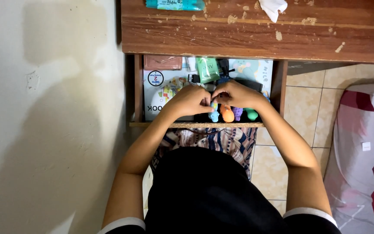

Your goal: Organizing cosmetic and personal care products from a dresser drawer onto a desk surface.

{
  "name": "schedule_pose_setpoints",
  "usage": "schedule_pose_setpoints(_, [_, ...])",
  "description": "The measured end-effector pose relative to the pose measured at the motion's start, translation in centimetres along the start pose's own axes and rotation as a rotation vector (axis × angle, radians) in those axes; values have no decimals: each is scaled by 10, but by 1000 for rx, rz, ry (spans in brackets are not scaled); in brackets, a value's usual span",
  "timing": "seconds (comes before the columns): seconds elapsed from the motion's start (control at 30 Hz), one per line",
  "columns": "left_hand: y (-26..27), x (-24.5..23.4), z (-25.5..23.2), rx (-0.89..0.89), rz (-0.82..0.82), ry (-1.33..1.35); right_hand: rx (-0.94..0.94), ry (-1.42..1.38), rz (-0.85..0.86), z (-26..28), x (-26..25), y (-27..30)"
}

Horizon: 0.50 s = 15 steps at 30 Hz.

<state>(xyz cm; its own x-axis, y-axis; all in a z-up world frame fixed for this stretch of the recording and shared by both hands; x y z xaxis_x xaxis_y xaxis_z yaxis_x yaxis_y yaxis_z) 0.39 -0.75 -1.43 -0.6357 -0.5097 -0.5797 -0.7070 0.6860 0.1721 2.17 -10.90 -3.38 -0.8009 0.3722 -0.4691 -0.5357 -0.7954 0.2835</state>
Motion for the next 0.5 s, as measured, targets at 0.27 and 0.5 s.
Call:
schedule_pose_setpoints(0.27, [-4, -14, 13, -30, -84, -124, 72, -7, 5, -2, -6, 3])
schedule_pose_setpoints(0.5, [-12, -40, 4, -7, -225, -231, 72, 248, -453, 42, -61, 31])
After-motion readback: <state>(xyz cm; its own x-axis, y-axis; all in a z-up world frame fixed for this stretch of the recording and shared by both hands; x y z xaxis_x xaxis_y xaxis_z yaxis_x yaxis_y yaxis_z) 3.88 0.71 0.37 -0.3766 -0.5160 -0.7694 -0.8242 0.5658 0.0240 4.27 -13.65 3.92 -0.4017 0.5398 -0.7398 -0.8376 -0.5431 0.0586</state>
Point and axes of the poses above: each hand's wrist, its own y-axis away from the middle knuckle, its own x-axis out of the palm, z = x × y, the point moved 9 cm from there along -y, towards the middle knuckle, and after that the axes turned 1 degree about z, right-handed, at the moved point
